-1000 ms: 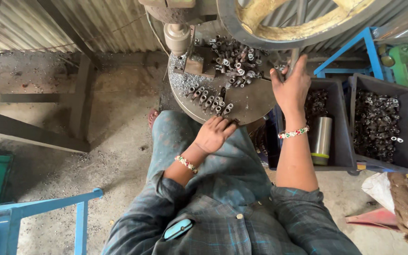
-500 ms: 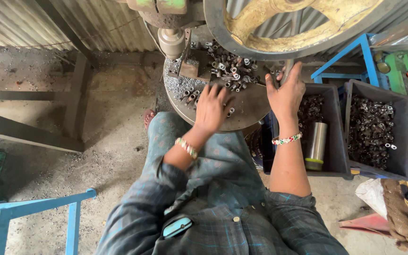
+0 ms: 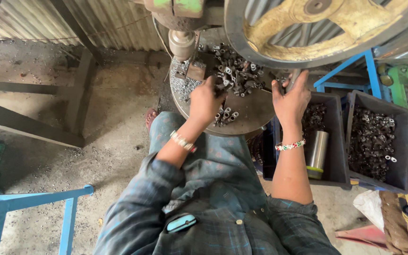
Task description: The person operates a drill press to machine small metal tubes. They repeatedly pick up a tube, place it under the drill bit, lower the spindle using the handwheel, and then remove the finished piece. The processed tubes accumulate on the machine table.
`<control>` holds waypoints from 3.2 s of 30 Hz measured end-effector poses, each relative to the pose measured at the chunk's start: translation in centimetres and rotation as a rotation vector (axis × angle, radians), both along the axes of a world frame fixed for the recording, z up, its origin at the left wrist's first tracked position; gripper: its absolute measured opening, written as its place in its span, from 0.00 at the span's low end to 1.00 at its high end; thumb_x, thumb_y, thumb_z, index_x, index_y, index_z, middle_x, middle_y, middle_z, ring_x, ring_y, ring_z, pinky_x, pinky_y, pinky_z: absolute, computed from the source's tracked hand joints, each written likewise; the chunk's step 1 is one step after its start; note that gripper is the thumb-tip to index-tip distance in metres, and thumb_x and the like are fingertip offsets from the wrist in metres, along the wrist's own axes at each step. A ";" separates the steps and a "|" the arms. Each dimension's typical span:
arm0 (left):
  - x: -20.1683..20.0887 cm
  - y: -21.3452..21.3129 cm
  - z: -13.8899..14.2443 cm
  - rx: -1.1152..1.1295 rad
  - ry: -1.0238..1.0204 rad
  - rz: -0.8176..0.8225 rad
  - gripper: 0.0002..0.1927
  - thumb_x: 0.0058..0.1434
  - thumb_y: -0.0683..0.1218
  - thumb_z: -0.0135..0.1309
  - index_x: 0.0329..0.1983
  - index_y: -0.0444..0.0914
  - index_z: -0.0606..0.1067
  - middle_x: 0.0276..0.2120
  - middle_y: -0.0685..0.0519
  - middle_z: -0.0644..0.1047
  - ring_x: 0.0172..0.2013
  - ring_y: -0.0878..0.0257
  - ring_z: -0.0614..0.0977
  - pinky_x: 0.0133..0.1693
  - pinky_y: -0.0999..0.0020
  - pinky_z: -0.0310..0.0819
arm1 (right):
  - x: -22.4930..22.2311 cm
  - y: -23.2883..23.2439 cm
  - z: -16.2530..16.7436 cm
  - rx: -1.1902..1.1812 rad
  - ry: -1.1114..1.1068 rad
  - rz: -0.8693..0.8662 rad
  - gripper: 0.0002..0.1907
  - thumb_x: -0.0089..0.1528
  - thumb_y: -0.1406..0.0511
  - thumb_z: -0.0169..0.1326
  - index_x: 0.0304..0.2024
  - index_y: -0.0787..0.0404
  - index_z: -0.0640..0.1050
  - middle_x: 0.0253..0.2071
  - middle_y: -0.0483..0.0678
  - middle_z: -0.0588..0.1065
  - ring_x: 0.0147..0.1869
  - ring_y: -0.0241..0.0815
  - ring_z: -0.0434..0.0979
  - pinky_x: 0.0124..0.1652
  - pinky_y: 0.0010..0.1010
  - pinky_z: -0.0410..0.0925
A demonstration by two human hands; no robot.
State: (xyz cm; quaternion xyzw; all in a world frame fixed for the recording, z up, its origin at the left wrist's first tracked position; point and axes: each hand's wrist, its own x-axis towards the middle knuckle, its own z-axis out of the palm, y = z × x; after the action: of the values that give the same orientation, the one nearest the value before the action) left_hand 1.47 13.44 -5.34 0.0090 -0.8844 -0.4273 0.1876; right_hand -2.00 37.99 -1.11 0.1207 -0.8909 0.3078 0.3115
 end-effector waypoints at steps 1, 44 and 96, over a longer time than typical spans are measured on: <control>1.4 -1.1 0.7 0.111 0.011 0.002 0.23 0.56 0.45 0.64 0.53 0.34 0.75 0.34 0.43 0.84 0.37 0.48 0.85 0.41 0.58 0.77 | 0.0 -0.1 0.0 -0.003 0.005 0.000 0.37 0.61 0.67 0.70 0.63 0.71 0.62 0.40 0.50 0.75 0.40 0.52 0.78 0.43 0.44 0.70; -4.5 -15.2 -1.7 1.368 0.014 -0.268 0.06 0.68 0.38 0.54 0.46 0.33 0.79 0.39 0.51 0.81 0.40 0.65 0.81 0.48 0.69 0.78 | -13.6 -5.1 3.1 0.237 -0.078 -0.174 0.40 0.59 0.57 0.75 0.61 0.65 0.64 0.49 0.59 0.75 0.53 0.62 0.75 0.52 0.50 0.67; -8.3 -15.8 -2.7 1.097 -0.315 -0.032 0.10 0.67 0.48 0.55 0.33 0.39 0.77 0.23 0.56 0.73 0.21 0.69 0.74 0.23 0.71 0.69 | -17.7 -7.5 6.0 0.203 -0.047 -0.232 0.23 0.58 0.58 0.70 0.47 0.63 0.77 0.44 0.56 0.78 0.49 0.62 0.76 0.50 0.49 0.68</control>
State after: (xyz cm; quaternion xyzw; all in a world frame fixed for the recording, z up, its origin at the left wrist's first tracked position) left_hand -6.81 -2.41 -8.06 0.1555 -0.5505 -0.8201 0.0147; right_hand -19.68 30.44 4.85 0.0404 -0.9323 0.1809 0.3105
